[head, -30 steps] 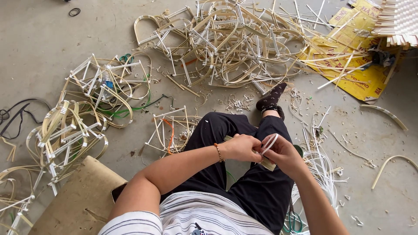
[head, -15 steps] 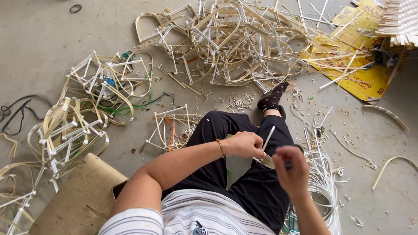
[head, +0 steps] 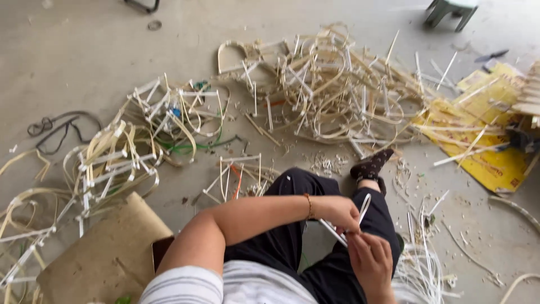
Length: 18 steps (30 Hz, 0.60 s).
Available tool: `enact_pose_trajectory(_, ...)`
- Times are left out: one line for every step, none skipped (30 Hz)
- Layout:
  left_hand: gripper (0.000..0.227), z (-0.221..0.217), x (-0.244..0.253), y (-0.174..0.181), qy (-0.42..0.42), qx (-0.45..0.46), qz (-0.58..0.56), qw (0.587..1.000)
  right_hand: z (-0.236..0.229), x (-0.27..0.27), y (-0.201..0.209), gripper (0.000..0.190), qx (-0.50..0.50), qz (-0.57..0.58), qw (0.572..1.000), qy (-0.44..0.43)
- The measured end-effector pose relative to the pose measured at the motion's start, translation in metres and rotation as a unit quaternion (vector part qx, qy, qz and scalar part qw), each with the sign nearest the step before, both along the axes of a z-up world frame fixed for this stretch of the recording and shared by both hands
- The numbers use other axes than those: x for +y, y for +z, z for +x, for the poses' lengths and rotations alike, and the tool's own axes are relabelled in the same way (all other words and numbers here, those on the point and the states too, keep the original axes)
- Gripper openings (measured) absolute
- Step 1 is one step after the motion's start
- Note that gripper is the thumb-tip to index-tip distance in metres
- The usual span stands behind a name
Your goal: Assembling and binding small wooden or bamboo frames using white plastic strips and tape.
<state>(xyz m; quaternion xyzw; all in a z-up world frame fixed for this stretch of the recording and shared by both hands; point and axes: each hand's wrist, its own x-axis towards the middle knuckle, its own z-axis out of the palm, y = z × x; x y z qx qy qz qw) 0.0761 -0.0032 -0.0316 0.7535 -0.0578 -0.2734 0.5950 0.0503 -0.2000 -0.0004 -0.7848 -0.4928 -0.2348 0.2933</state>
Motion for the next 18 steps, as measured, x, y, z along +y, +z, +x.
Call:
enact_pose_trajectory(0.023, -0.001, 0.0, -0.003, 0.001, 0.008, -0.005, 1.0, -0.004, -0.001, -0.001, 0.028, 0.008, -0.005, 1.0, 0.001)
enact_pose_trajectory(0.023, -0.002, -0.001, -0.006, 0.013, 0.012, -0.024, 1.0, -0.008, -0.003, -0.001, 0.027, 0.02, 0.007, 1.0, 0.002)
enact_pose_trajectory(0.023, 0.003, 0.003, -0.006, 0.024, 0.01, -0.039, 0.999, -0.006, 0.0, -0.001, 0.026, 0.025, 0.023, 0.999, 0.003)
enact_pose_trajectory(0.023, 0.001, 0.004, 0.002, 0.025, 0.011, -0.04, 0.999, -0.006, 0.0, -0.001, 0.026, 0.026, 0.021, 0.999, 0.004)
enact_pose_trajectory(0.024, -0.003, 0.004, 0.009, 0.019, 0.003, -0.028, 0.999, -0.007, -0.001, -0.001, 0.025, 0.031, 0.025, 0.999, -0.001)
enact_pose_trajectory(0.026, -0.006, 0.004, 0.016, 0.013, -0.004, -0.015, 1.0, -0.008, -0.002, -0.001, 0.024, 0.036, 0.028, 0.999, -0.006)
enact_pose_trajectory(0.026, -0.007, 0.005, 0.021, 0.013, -0.004, -0.016, 1.0, -0.008, -0.001, -0.001, 0.024, 0.037, 0.028, 0.999, -0.005)
enact_pose_trajectory(0.025, -0.007, 0.006, 0.025, 0.007, -0.001, -0.003, 1.0, -0.007, 0.0, 0.0, 0.023, 0.032, 0.024, 0.999, -0.01)
enact_pose_trajectory(0.025, -0.009, 0.006, 0.029, 0.0, 0.002, 0.01, 1.0, -0.009, -0.001, 0.0, 0.022, 0.029, 0.019, 0.999, -0.016)
enact_pose_trajectory(0.025, -0.011, 0.005, 0.03, -0.001, 0.004, 0.009, 1.0, -0.011, -0.002, 0.001, 0.022, 0.031, 0.018, 0.999, -0.017)
enact_pose_trajectory(0.025, -0.012, 0.005, 0.032, -0.005, -0.005, 0.016, 1.0, -0.013, -0.002, 0.002, 0.02, 0.053, 0.024, 0.998, -0.025)
enact_pose_trajectory(0.025, -0.014, 0.005, 0.033, -0.009, -0.013, 0.024, 1.0, -0.016, -0.002, 0.002, 0.018, 0.076, 0.031, 0.996, -0.033)
enact_pose_trajectory(0.025, -0.014, 0.004, 0.032, -0.01, -0.01, 0.022, 1.0, -0.022, -0.007, 0.001, 0.018, 0.079, 0.029, 0.996, -0.034)
enact_pose_trajectory(0.026, -0.015, 0.003, 0.03, -0.005, -0.019, 0.028, 0.999, -0.028, -0.013, -0.001, 0.013, 0.169, 0.049, 0.984, -0.032)
enact_pose_trajectory(0.028, -0.015, 0.004, 0.029, 0.004, -0.028, 0.033, 0.999, -0.032, -0.017, -0.002, 0.008, 0.255, 0.067, 0.964, -0.026)
enact_pose_trajectory(0.028, -0.014, 0.006, 0.029, 0.006, -0.026, 0.032, 0.999, -0.037, -0.027, 0.001, 0.008, 0.258, 0.065, 0.964, -0.024)
enact_pose_trajectory(0.026, -0.013, 0.007, 0.028, 0.01, -0.026, 0.033, 0.999, -0.043, -0.038, 0.003, 0.007, 0.382, 0.084, 0.919, 0.046)
enact_pose_trajectory(0.026, -0.012, 0.008, 0.027, 0.014, -0.025, 0.033, 0.999, -0.048, -0.05, 0.006, 0.012, 0.499, 0.101, 0.853, 0.115)
